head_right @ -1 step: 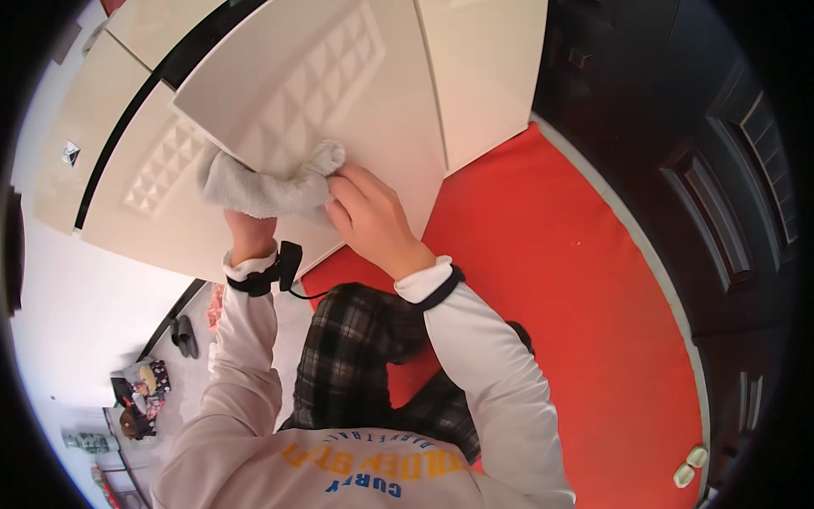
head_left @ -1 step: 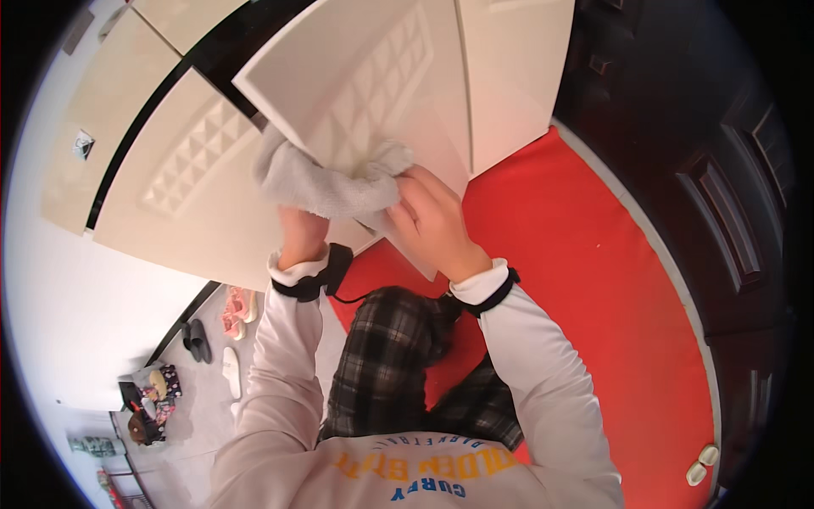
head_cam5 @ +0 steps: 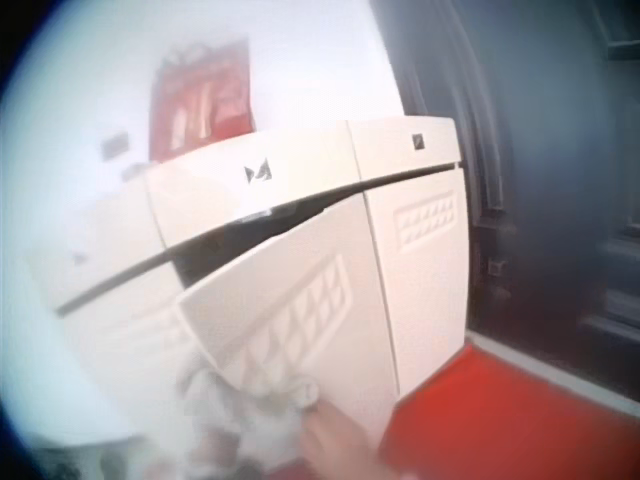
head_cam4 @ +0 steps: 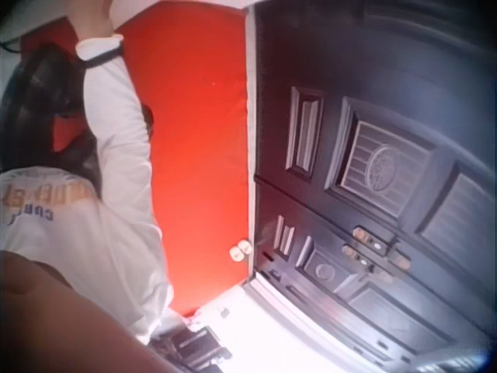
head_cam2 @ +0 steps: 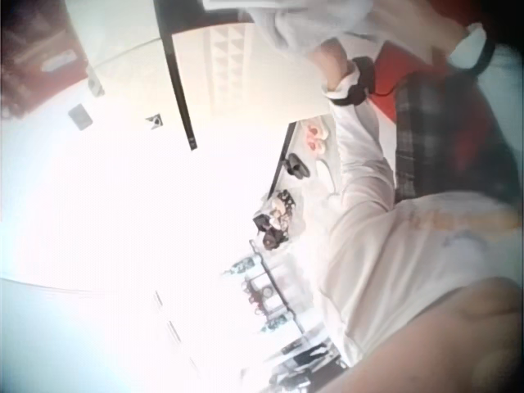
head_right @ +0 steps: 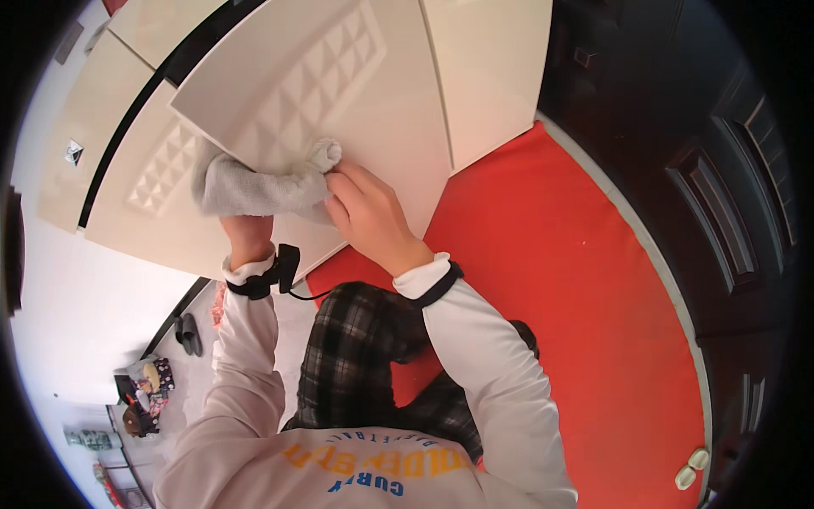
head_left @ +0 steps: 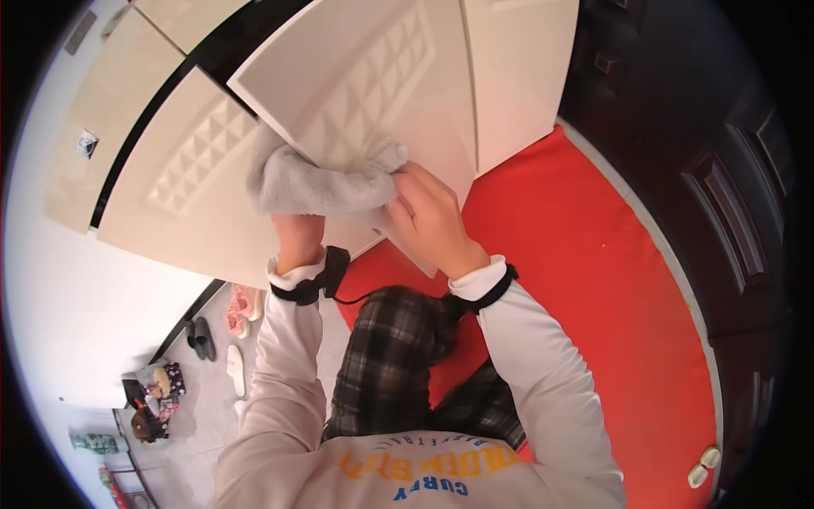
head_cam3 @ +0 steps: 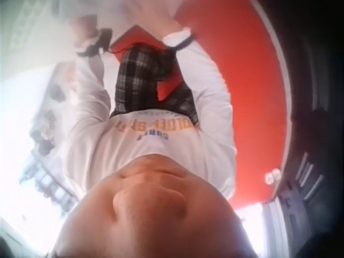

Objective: The person wipes the exterior and interior of a white cabinet and a dark door with a cloth.

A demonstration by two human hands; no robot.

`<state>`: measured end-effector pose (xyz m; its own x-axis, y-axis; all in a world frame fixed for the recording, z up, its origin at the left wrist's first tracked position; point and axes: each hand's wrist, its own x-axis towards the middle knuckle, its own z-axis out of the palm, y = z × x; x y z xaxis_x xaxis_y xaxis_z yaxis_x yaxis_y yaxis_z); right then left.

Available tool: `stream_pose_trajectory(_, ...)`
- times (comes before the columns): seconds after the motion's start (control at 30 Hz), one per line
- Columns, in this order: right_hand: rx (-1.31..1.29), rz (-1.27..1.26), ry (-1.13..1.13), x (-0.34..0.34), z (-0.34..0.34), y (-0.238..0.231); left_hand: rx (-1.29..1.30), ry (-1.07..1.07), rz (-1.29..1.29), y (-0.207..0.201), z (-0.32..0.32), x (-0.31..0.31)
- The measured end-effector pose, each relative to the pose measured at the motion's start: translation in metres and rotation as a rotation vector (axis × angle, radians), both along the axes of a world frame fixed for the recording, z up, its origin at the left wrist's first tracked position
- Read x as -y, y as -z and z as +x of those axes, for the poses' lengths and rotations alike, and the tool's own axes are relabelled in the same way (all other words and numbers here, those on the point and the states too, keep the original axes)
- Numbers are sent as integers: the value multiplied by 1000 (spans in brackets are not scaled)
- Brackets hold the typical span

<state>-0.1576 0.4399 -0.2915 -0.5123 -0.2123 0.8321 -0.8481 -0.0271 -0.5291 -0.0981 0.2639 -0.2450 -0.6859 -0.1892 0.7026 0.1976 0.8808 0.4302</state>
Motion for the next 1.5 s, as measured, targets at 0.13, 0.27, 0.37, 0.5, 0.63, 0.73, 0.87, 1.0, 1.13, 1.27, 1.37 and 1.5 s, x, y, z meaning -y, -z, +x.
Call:
stream_pose_trajectory(0.13, 68, 35, -82, 23, -5, 1, -496, 41, 425, 6, 20, 16)
stream_pose_trajectory(0.27, 112, 11, -14, 17, -26, -6, -498, 41, -58, 16, 14, 12)
stream_pose_trajectory(0.37, 91, 20, -51, 17, -35, -13, -482, 5, 74, 33, 2, 12)
stream_pose_trajectory(0.5, 160, 149, -151, 21, -50, -13, -466, -86, 321, 25, -6, 20)
stream_pose_trajectory(0.63, 189, 171, -177, 36, -59, -46, -443, -81, 679, 6, 2, 46)
stream_pose_trajectory(0.73, 219, 169, -137, 45, -70, -80, -351, -90, 279, -39, 2, 49)
stream_pose_trajectory(0.87, 327, 247, -102, 55, -76, -142, -229, -26, 413, -121, -17, 34)
stream_pose_trajectory(1.0, 386, 257, -81, 70, -78, -160, 90, -253, 405, -160, 1, 47)
stream_pose_trajectory(1.13, 581, 262, -74, 71, -79, -178, 389, -231, 271, -208, -25, 38)
stream_pose_trajectory(1.27, 582, 349, -50, 73, -88, -207, 479, -183, 171, -220, -35, 39)
stream_pose_trajectory(1.37, 587, 457, -92, 70, -94, -222, 487, -222, 118, -222, -40, 42)
stream_pose_trajectory(1.5, 527, 531, -128, 68, -107, -245, 572, -252, 281, -221, -25, 52)
